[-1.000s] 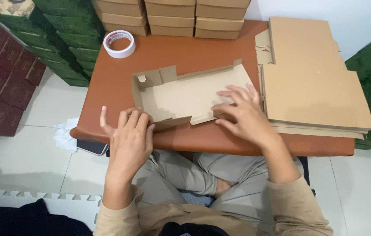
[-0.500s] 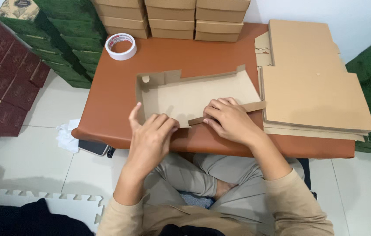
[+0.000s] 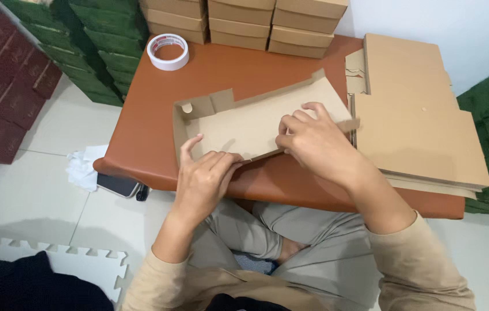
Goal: The person assembles a cardboard box by folding the flaps and securing them with adhesive tape. They then place a lid on the box and stack it with other finished boxes before starting to assemble another one.
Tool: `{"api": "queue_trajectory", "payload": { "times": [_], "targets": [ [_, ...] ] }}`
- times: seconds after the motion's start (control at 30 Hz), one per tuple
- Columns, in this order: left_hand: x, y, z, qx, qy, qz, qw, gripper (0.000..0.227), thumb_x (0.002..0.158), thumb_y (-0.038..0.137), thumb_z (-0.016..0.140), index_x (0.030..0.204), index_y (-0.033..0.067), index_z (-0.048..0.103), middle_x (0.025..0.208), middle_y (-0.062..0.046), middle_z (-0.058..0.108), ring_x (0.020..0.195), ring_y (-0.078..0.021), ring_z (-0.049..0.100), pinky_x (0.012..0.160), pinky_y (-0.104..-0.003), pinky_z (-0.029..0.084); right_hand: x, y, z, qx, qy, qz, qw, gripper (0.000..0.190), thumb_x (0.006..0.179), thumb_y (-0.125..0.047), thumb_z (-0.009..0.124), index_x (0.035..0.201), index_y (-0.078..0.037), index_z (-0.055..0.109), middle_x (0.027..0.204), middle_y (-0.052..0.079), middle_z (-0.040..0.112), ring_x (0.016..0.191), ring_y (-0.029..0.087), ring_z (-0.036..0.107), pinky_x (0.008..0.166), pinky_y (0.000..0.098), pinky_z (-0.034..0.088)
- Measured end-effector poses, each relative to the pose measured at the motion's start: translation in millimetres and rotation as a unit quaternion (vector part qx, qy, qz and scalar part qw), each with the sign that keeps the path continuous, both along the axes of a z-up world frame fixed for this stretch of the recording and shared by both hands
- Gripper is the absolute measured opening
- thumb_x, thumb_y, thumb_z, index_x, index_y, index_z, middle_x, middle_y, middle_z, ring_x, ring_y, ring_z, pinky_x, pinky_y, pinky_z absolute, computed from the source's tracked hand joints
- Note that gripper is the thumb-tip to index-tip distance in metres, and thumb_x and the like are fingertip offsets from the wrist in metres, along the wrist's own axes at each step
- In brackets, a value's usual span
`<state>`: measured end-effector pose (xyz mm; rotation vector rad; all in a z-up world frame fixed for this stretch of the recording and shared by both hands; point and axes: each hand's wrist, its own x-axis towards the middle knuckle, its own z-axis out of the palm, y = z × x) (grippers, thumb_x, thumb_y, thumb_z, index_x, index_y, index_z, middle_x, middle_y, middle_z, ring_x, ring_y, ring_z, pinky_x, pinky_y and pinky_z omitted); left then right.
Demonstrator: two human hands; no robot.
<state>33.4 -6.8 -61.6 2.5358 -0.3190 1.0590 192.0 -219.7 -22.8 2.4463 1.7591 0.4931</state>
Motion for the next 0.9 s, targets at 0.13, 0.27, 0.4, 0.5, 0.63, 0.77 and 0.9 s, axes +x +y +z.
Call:
{"api": "queue_trajectory", "payload": {
  "times": [0.13,0.27,0.4,0.5,0.63,0.77,0.9],
  "targets": [
    [2.1,2.7,-7.7,-0.011,0.028,-0.008,1.000,0.003,0.095,0.012,0.070,0.096,0.0140,0.071,0.074,0.000,0.070,0.072,-0.0148,0.070,0.101,-0.041,0.043,-8.9,-4.4,-4.9,0.013,0.027,-0.013,0.999,0.016,0.086,-0.025,0.072,0.102,-0.021,0.073,0.109,0.001,0.062,0.111,0.021,0.057,0.113,0.0576,0.029],
    [1.2,1.6,-6.8,-0.027,0.037,-0.010,0.999,0.008,0.096,0.011,0.067,0.101,0.0164,0.071,0.077,0.003,0.069,0.073,-0.0153,0.070,0.084,-0.032,0.051,-30.7,-5.1,-2.0,0.106,0.037,-0.064,0.992,0.011,0.100,-0.024,0.059,0.105,-0.019,0.067,0.128,0.010,0.059,0.135,0.034,0.047,0.114,0.0732,0.016],
    [-0.8,1.8,-3.5,-0.081,-0.010,-0.035,0.996,0.012,0.092,0.005,0.072,0.100,0.0138,0.072,0.082,0.001,0.072,0.077,-0.0191,0.071,0.079,-0.032,0.054,-33.5,-5.6,-13.5,0.242,-0.021,-0.047,0.969,0.046,0.091,-0.031,0.076,0.127,-0.014,0.053,0.144,0.020,0.049,0.144,0.045,0.039,0.111,0.0778,0.012],
    [-1.6,2.4,-1.4,-0.088,-0.015,-0.041,0.995,0.013,0.089,0.003,0.074,0.098,0.0122,0.073,0.081,-0.001,0.073,0.075,-0.0215,0.071,0.075,-0.034,0.056,-8.3,-16.7,-30.7,0.208,-0.095,-0.057,0.972,0.062,0.087,-0.001,0.075,0.144,-0.015,0.054,0.141,0.022,0.057,0.142,0.039,0.047,0.111,0.0779,0.010],
    [-1.7,-5.6,2.1,-0.081,-0.022,-0.053,0.995,0.012,0.088,0.003,0.074,0.097,0.0118,0.073,0.079,-0.002,0.073,0.073,-0.0210,0.071,0.072,-0.034,0.056,20.7,-14.0,-43.3,0.254,-0.256,-0.042,0.932,0.033,0.096,-0.010,0.060,0.125,-0.016,0.074,0.121,0.010,0.073,0.122,0.027,0.067,0.113,0.0567,0.038],
    [3.4,-13.6,-0.2,-0.053,-0.032,-0.058,0.996,0.013,0.090,0.003,0.073,0.098,0.0136,0.073,0.080,0.001,0.072,0.074,-0.0182,0.071,0.073,-0.031,0.056,15.7,-7.1,-35.4,0.254,-0.307,-0.070,0.915,0.026,0.100,-0.016,0.057,0.118,-0.021,0.076,0.114,0.003,0.075,0.107,0.020,0.072,0.090,0.0327,0.055],
    [8.9,-23.4,0.3,-0.043,-0.041,-0.066,0.996,0.010,0.092,0.002,0.070,0.095,0.0116,0.072,0.078,-0.001,0.070,0.073,-0.0195,0.070,0.072,-0.032,0.056,-11.1,-3.7,-39.3,0.296,0.035,-0.160,0.941,0.052,0.089,-0.009,0.055,0.139,-0.021,0.061,0.112,0.009,0.076,0.099,0.031,0.073,0.078,0.0443,0.057]
  ]
}}
